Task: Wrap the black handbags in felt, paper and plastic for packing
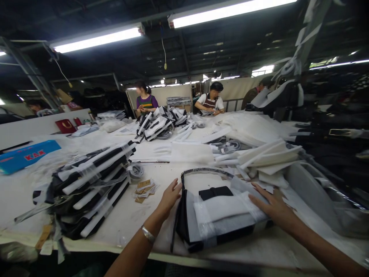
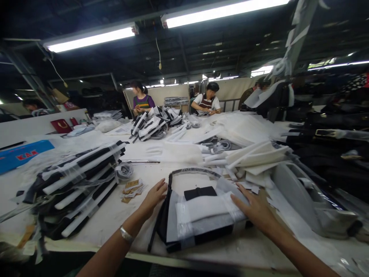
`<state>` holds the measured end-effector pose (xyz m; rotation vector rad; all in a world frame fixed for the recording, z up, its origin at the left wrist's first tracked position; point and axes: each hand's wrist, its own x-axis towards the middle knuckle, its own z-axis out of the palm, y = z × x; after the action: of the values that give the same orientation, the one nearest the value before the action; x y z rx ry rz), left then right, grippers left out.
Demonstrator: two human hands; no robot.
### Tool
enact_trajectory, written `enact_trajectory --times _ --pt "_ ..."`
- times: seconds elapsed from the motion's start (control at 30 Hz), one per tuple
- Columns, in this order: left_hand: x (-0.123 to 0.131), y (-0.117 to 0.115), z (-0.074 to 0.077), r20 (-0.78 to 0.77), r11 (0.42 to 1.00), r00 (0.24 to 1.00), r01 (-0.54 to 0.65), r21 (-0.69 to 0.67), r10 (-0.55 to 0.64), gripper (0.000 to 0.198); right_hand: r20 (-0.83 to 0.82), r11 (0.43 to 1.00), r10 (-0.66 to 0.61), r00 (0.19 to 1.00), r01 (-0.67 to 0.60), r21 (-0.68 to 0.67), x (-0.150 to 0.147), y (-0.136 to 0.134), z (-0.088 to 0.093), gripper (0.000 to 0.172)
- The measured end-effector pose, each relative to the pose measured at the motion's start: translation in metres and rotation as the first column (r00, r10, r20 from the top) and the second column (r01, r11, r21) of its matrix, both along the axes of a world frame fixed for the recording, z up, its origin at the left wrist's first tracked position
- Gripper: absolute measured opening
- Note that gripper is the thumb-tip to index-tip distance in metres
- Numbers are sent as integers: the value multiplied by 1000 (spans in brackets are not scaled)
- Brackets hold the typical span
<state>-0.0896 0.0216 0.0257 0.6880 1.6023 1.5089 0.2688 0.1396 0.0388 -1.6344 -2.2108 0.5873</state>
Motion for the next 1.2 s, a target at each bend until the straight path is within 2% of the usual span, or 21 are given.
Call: enact_trajectory --times 0.1,0.17,0.27,0.33,0.4,0.47,0.53,0.57,0.6,0.63,0.67,0.7,0.73,0.77,0.87,0.93,1.07,1.13,1.2 --pt "1 28 1 182 999 983 39 -9 -37 40 -89 997 -73 993 71 -32 2 -9 -6 68" --pt "5 38 14 263 998 963 37 46 -48 41 -166 996 -88 982 87 -14 5 -15 -11 65" --pt "12 40 51 314 979 949 -31 200 -34 45 -295 995 1 955 30 100 8 -22 -15 58" --pt "18 31 80 310 938 951 -94 333 -14 50 -366 978 89 926 -13 206 8 -27 -9 51" --pt "24 15 105 281 881 960 -141 451 10 53 -410 953 98 907 34 302 4 -33 6 47" --pt "30 -3 119 191 831 981 -117 544 14 46 -448 918 32 893 151 367 -5 -44 27 46" --pt "34 -18 123 43 813 999 -9 582 -19 41 -493 930 16 870 169 327 -21 -58 48 43" --pt "35 -25 123 -39 816 998 59 575 -45 41 -528 964 55 848 92 248 -32 -67 58 43" --pt "35 -30 122 -110 823 991 122 555 -72 41 -575 989 119 809 -48 137 -45 -75 67 46" --pt "35 -35 120 -168 831 981 169 530 -93 41 -638 974 189 747 -226 25 -58 -83 76 51" --pt "34 -39 119 -210 838 972 204 506 -109 41 -707 917 245 663 -395 -53 -73 -90 83 57" --pt "33 -43 119 -238 846 963 230 481 -127 41 -766 852 282 578 -518 -77 -87 -96 90 61" --pt "32 -46 120 -249 852 957 253 458 -150 41 -805 807 303 511 -586 -68 -100 -101 96 64" --pt "31 -48 122 -246 857 953 272 437 -177 40 -826 792 314 469 -609 -45 -112 -104 101 64" --pt "27 -53 132 -213 863 946 314 396 -246 42 -844 857 286 454 -515 13 -140 -105 114 49" --pt "23 -53 141 -188 856 942 332 396 -279 44 -868 896 254 426 -441 46 -152 -102 121 45" --pt "16 -51 158 -179 828 900 435 354 -397 51 -919 914 235 317 -395 98 -167 -101 129 40" --pt "13 -50 165 -229 821 876 479 310 -424 48 -940 922 210 269 -373 99 -171 -103 130 37" --pt "12 -51 169 -387 836 851 475 276 -356 47 -954 926 187 233 -366 92 -174 -106 129 37"
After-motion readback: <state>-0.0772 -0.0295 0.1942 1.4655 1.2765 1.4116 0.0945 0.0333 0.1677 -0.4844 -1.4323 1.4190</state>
